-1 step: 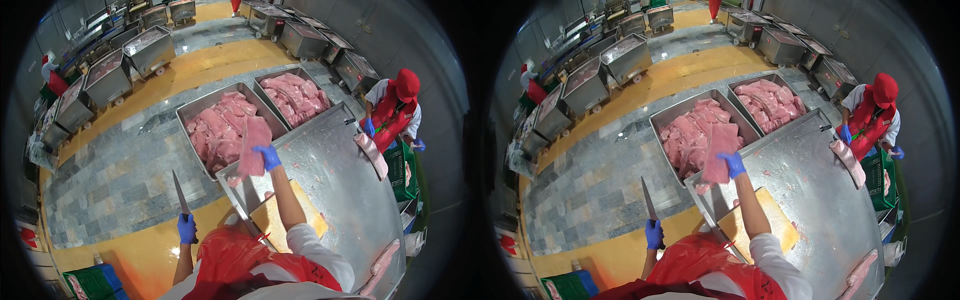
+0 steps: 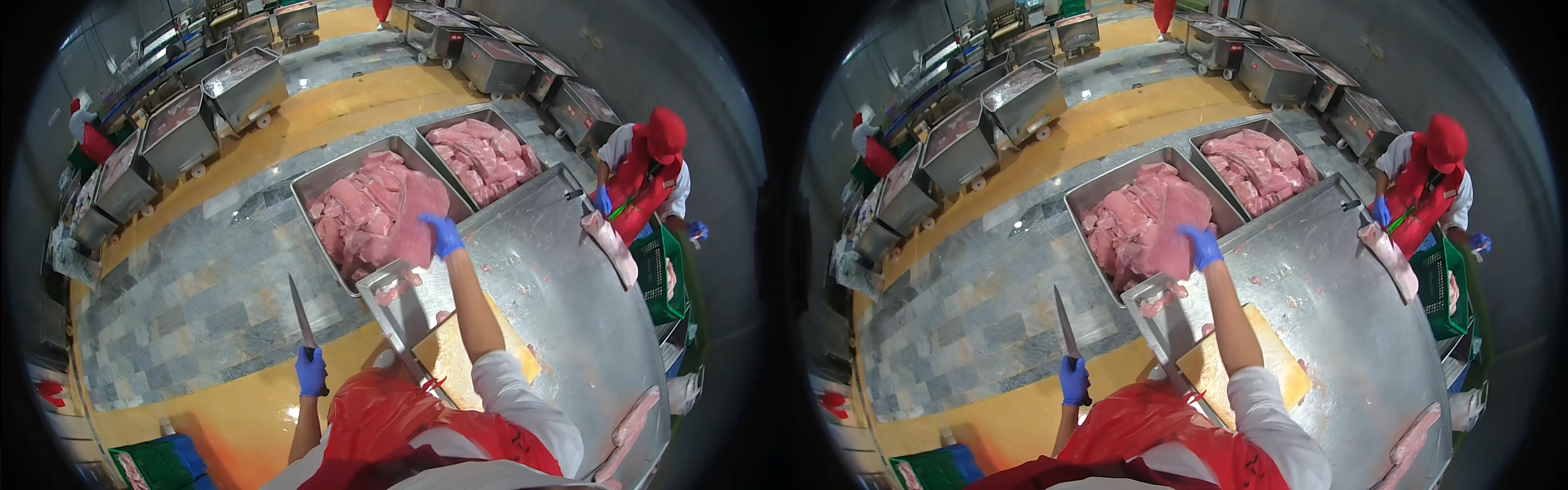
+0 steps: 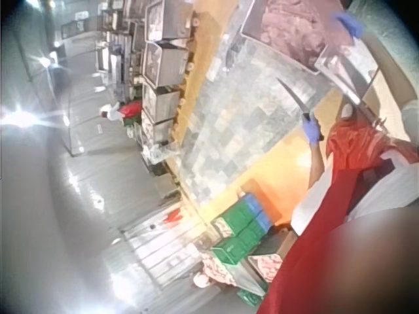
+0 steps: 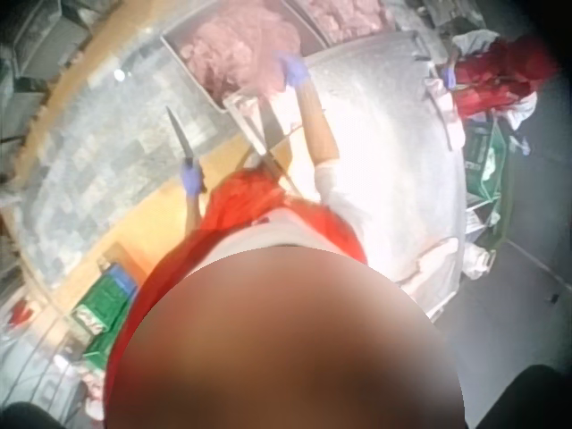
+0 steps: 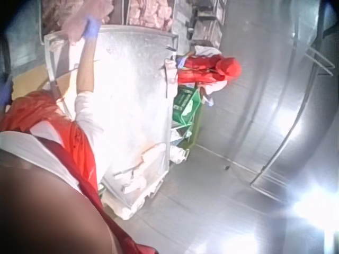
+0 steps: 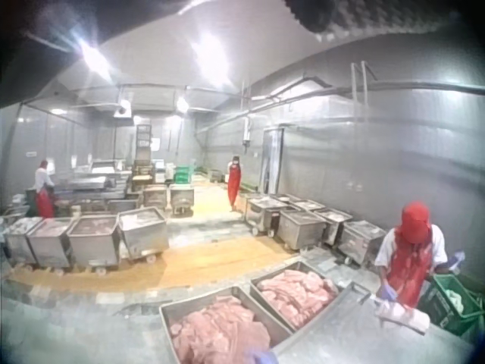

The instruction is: The person cuts large pieces of raw meat on a yellow cutting board using a knife. They trim fat and separate portions, placing trimmed pieces into a green bin and larger cuts into a metal tray.

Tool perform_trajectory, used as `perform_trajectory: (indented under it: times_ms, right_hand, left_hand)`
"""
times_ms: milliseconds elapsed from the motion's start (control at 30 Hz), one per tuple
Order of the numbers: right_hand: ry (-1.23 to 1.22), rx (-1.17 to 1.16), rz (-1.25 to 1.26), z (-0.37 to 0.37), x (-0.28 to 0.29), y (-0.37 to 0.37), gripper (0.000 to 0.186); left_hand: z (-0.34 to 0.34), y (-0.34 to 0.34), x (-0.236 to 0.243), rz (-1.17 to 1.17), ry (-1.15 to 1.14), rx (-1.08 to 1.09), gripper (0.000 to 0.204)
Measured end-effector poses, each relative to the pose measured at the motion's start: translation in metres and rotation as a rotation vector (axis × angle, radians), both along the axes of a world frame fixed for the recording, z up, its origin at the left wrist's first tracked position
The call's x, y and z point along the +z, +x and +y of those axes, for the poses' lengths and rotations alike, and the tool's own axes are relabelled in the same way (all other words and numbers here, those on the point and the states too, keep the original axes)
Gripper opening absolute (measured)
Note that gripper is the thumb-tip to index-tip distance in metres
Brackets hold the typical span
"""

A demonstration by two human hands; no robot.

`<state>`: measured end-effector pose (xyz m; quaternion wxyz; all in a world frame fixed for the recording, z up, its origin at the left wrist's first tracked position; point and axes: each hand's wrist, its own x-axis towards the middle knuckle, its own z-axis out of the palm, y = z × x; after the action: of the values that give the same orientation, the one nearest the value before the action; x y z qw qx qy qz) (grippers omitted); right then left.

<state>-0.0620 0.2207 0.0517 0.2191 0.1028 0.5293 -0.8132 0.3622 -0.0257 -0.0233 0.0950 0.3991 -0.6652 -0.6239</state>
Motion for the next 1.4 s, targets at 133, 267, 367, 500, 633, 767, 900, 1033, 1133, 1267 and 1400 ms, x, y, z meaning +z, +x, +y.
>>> perform_trajectory:
  times_ms: [133,267,367,500,633,767,900,1033,1133,1267,1400]
  right_hand:
    - [0.389,-0.448,0.447,0.132,-0.072,-0.039,0.04]
    - [0.787,-0.246,0.465,0.118,-0.071,0.134,0.036]
    - [0.865,-0.219,0.475,0.21,-0.06,0.288,0.031]
    - [1.268,-0.981,-0.09,0.362,-0.101,0.495,0.04]
    - [1.52,-1.375,-0.838,0.499,-0.121,0.673,0.065]
    - [1.559,-1.509,-1.291,0.609,-0.106,0.776,0.059]
    - [1.408,-1.401,-1.339,0.722,-0.146,0.881,0.046]
    - [1.225,-1.176,-1.112,0.768,-0.194,0.907,0.037]
    - [1.142,-0.935,-0.669,0.72,-0.197,0.851,0.033]
    - [0.222,-0.956,-0.423,0.554,-0.158,0.767,0.02]
    - [0.093,-0.592,-0.238,0.462,-0.049,0.716,0.017]
  left_hand:
    - [0.037,-0.046,-0.01,0.11,0.011,-0.208,0.015]
    - [0.027,-0.034,0.007,0.012,0.085,-0.189,0.011]
    - [0.061,-0.048,0.02,-0.132,0.074,-0.299,0.012]
    - [0.118,-0.101,0.016,0.01,-0.277,-0.907,0.016]
    - [0.195,-0.116,0.03,0.661,-0.615,-1.107,0.022]
    - [0.221,-0.143,-0.01,0.108,-0.559,-1.405,0.02]
    - [0.318,-0.076,-0.013,0.033,-0.751,-1.408,0.028]
    - [0.429,-0.004,0.003,0.142,-0.737,-1.673,0.036]
    - [0.499,0.053,0.033,0.091,-0.639,-1.808,0.034]
    - [0.592,0.094,0.026,0.504,-0.802,-1.878,0.028]
    - [0.613,0.065,0.041,0.738,-0.893,-1.938,0.023]
